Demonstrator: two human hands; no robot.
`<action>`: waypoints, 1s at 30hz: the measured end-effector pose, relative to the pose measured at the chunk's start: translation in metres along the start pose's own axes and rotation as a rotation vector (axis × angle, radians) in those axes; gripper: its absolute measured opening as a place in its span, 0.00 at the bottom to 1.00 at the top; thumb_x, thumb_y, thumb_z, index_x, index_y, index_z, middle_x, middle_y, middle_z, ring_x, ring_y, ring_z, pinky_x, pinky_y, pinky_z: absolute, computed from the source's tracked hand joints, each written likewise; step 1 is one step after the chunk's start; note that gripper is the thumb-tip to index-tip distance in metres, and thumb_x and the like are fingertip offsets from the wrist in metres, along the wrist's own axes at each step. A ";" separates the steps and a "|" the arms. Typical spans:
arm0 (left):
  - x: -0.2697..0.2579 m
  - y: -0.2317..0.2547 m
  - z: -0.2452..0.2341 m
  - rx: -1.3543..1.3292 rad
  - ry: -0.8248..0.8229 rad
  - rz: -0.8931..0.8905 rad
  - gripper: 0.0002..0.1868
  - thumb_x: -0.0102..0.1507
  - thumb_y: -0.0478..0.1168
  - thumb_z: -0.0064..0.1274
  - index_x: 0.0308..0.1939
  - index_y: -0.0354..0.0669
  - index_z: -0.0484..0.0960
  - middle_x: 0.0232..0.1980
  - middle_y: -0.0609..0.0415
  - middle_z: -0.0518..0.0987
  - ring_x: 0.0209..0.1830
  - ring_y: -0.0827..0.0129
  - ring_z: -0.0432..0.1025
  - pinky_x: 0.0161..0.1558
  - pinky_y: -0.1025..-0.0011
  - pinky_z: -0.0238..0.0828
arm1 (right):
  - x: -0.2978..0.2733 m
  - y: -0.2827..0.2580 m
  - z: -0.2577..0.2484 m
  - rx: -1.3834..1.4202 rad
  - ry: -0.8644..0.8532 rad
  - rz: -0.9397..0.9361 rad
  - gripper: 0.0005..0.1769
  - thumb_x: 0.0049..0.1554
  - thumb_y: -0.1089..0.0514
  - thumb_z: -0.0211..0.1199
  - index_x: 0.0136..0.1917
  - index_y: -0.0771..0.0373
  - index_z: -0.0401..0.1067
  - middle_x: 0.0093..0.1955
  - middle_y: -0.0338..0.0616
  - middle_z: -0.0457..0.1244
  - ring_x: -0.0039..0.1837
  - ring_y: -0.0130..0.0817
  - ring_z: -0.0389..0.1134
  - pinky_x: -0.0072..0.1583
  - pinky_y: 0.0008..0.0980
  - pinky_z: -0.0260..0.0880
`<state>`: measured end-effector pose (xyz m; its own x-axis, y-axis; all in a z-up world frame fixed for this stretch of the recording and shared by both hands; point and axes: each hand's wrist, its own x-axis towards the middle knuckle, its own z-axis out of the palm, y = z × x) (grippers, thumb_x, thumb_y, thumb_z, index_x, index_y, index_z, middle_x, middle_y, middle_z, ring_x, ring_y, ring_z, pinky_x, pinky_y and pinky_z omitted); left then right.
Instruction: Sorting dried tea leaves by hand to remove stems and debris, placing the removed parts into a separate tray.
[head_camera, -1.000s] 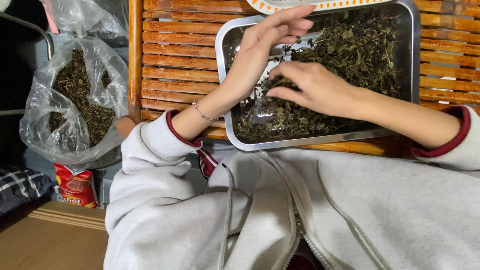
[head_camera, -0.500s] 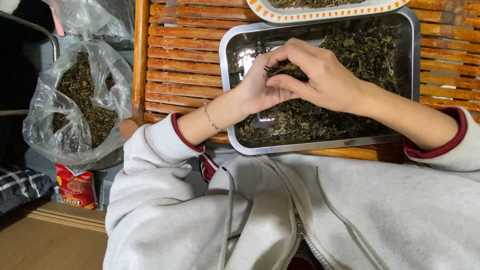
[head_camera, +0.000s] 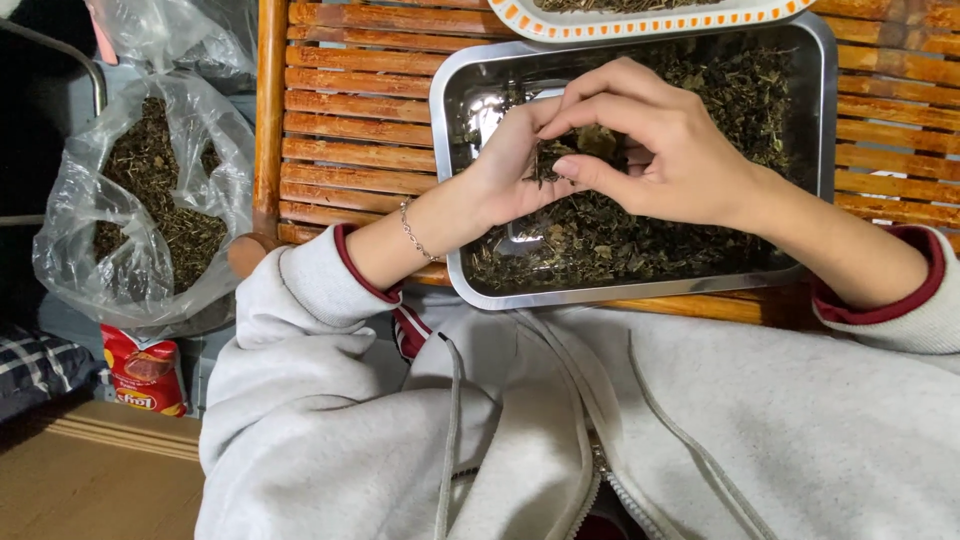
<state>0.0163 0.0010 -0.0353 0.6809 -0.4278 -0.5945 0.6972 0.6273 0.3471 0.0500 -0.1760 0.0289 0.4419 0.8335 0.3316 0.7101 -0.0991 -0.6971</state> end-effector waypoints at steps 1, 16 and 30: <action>0.000 0.000 -0.002 0.002 -0.101 0.029 0.14 0.70 0.38 0.36 0.45 0.34 0.77 0.34 0.51 0.72 0.23 0.70 0.68 0.26 0.75 0.78 | -0.001 0.000 -0.002 -0.018 0.013 -0.013 0.14 0.64 0.64 0.67 0.61 0.73 0.75 0.61 0.58 0.62 0.64 0.48 0.65 0.66 0.42 0.67; 0.002 -0.001 0.000 -0.202 -0.287 0.047 0.20 0.67 0.35 0.50 0.58 0.20 0.75 0.58 0.29 0.78 0.56 0.45 0.77 0.67 0.52 0.73 | -0.017 -0.018 -0.031 -0.036 0.162 0.060 0.06 0.70 0.77 0.62 0.59 0.80 0.77 0.57 0.65 0.65 0.56 0.48 0.68 0.60 0.38 0.69; 0.004 -0.005 -0.008 -0.147 -0.201 -0.040 0.15 0.69 0.41 0.50 0.54 0.32 0.79 0.44 0.50 0.80 0.39 0.69 0.77 0.41 0.73 0.81 | -0.014 -0.006 -0.013 -0.377 -0.022 -0.108 0.12 0.64 0.65 0.72 0.57 0.73 0.74 0.57 0.57 0.59 0.54 0.49 0.62 0.56 0.42 0.70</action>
<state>0.0135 0.0009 -0.0449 0.6946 -0.5658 -0.4443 0.6943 0.6890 0.2079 0.0465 -0.1946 0.0369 0.3449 0.8611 0.3735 0.9051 -0.1998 -0.3753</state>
